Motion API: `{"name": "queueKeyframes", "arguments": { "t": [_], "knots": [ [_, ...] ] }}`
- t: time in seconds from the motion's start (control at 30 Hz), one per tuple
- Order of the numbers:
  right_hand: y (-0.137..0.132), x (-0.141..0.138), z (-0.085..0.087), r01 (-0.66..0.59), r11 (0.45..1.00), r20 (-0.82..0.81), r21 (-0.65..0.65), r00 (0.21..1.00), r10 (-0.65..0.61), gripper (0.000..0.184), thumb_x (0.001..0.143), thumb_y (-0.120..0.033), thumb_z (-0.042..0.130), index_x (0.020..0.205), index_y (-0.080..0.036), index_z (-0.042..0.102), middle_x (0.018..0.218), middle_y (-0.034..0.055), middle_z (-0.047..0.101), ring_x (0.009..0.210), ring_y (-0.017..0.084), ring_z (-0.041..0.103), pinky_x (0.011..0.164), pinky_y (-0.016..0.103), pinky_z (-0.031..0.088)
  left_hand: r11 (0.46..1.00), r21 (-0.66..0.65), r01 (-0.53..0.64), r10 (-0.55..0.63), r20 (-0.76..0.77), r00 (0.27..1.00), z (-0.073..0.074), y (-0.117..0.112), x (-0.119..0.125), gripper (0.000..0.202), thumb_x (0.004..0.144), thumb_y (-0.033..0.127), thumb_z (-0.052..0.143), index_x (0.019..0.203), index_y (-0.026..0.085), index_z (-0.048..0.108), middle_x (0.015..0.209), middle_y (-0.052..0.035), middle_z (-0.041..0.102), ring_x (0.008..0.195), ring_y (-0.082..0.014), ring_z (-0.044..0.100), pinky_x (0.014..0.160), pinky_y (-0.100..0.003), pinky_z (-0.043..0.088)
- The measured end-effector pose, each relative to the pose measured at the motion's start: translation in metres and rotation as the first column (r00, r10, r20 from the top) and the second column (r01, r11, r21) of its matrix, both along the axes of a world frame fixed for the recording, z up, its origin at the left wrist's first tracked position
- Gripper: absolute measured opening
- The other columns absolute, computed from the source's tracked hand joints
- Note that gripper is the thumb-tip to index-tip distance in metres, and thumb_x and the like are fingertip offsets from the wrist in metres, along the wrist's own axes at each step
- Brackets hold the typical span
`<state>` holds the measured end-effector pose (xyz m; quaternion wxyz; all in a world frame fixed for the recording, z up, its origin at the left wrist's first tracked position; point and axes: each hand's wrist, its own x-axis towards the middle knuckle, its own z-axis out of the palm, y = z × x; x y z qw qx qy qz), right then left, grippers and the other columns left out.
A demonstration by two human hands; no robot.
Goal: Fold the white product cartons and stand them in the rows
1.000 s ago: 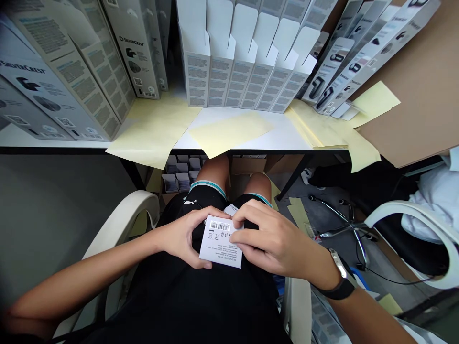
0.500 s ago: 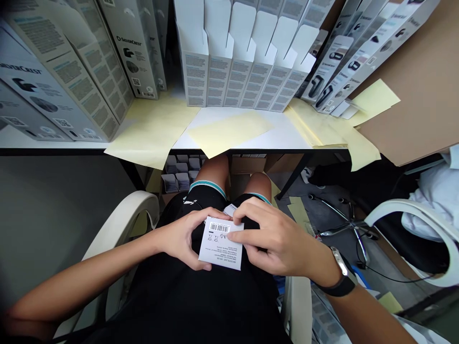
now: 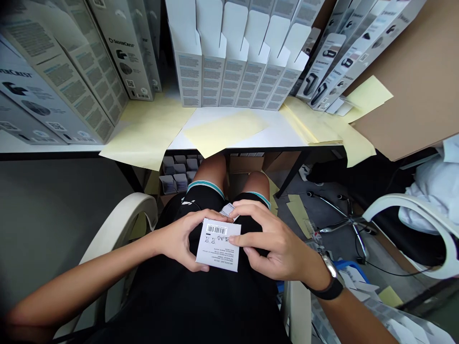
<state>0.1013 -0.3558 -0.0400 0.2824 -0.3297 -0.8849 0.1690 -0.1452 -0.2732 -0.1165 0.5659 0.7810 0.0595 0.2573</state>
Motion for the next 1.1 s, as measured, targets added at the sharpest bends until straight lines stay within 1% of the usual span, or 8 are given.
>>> {"name": "queueKeyframes", "arguments": {
  "t": [0.13,0.23,0.43,0.6,0.8,0.93,1.03,1.1],
  "knots": [
    [-0.009,-0.001,-0.021,0.037,0.996,-0.166,-0.078,0.985,-0.050,0.033,0.082,-0.001,0.054,0.106,-0.020,0.068,0.138,0.0109,0.050,0.139,0.032,0.044,0.111,0.055,0.042,1.000,0.027,-0.012,0.012,0.002,1.000,-0.003,0.001,0.001,0.088,0.060,0.037,0.090,0.136,0.023,0.049,0.131,-0.0119,0.063,0.119,-0.0300,0.063,0.104,-0.043,0.048],
    [-0.017,-0.006,-0.030,0.066,0.991,-0.251,-0.113,0.964,-0.093,0.030,0.083,-0.003,0.052,0.101,-0.021,0.068,0.142,0.0093,0.049,0.141,0.033,0.042,0.112,0.057,0.040,1.000,0.009,-0.006,0.006,0.028,1.000,-0.004,0.001,0.002,0.085,0.062,0.035,0.088,0.136,0.023,0.048,0.131,-0.0119,0.063,0.119,-0.0292,0.063,0.103,-0.042,0.049],
    [-0.023,-0.016,-0.033,0.138,0.985,-0.285,-0.103,0.945,-0.162,0.021,0.083,-0.012,0.055,0.100,-0.021,0.063,0.138,0.0099,0.053,0.135,0.031,0.047,0.110,0.054,0.041,0.999,0.028,-0.023,0.023,-0.003,1.000,-0.003,0.000,0.001,0.087,0.060,0.034,0.089,0.136,0.023,0.048,0.131,-0.0117,0.063,0.120,-0.0303,0.062,0.104,-0.044,0.048],
    [-0.020,-0.017,-0.034,0.220,0.974,-0.213,-0.057,0.950,-0.228,0.035,0.089,-0.024,0.051,0.121,-0.021,0.064,0.152,0.0127,0.044,0.140,0.035,0.040,0.111,0.062,0.036,0.997,0.069,-0.043,0.046,-0.042,0.998,-0.004,-0.002,0.000,0.093,0.057,0.035,0.090,0.138,0.025,0.047,0.135,-0.0121,0.060,0.124,-0.0323,0.060,0.110,-0.047,0.043],
    [-0.023,-0.014,-0.038,0.140,0.990,-0.231,-0.027,0.963,-0.142,0.033,0.087,-0.019,0.049,0.113,-0.022,0.069,0.156,0.0104,0.041,0.143,0.034,0.038,0.112,0.061,0.036,0.996,0.037,-0.078,0.082,-0.125,0.989,-0.006,-0.002,-0.002,0.094,0.053,0.040,0.091,0.136,0.024,0.050,0.132,-0.0123,0.061,0.119,-0.0316,0.061,0.105,-0.047,0.047],
    [-0.026,-0.016,-0.042,0.096,0.994,-0.293,-0.061,0.950,-0.109,0.030,0.089,-0.020,0.049,0.110,-0.022,0.070,0.153,0.0109,0.045,0.142,0.033,0.040,0.113,0.060,0.036,0.994,0.056,-0.089,0.097,-0.173,0.980,-0.006,-0.004,-0.004,0.095,0.051,0.041,0.091,0.135,0.024,0.051,0.130,-0.0114,0.061,0.117,-0.0312,0.060,0.106,-0.048,0.046],
    [-0.026,-0.021,-0.046,0.063,0.994,-0.349,-0.094,0.933,-0.092,0.022,0.089,-0.031,0.059,0.107,-0.021,0.067,0.150,0.0135,0.045,0.140,0.033,0.044,0.112,0.058,0.038,0.994,0.061,-0.094,0.103,-0.173,0.980,-0.007,-0.006,-0.002,0.098,0.053,0.043,0.091,0.138,0.025,0.048,0.133,-0.0120,0.058,0.121,-0.0328,0.058,0.109,-0.050,0.044],
    [-0.026,-0.023,-0.049,0.062,0.993,-0.364,-0.099,0.926,-0.095,0.029,0.086,-0.038,0.071,0.108,-0.020,0.063,0.150,0.0157,0.044,0.139,0.032,0.046,0.109,0.052,0.043,0.997,0.033,-0.064,0.069,-0.158,0.985,-0.006,-0.006,0.000,0.101,0.058,0.044,0.091,0.144,0.025,0.042,0.141,-0.0139,0.053,0.128,-0.0341,0.054,0.112,-0.052,0.041]
  ]
}}
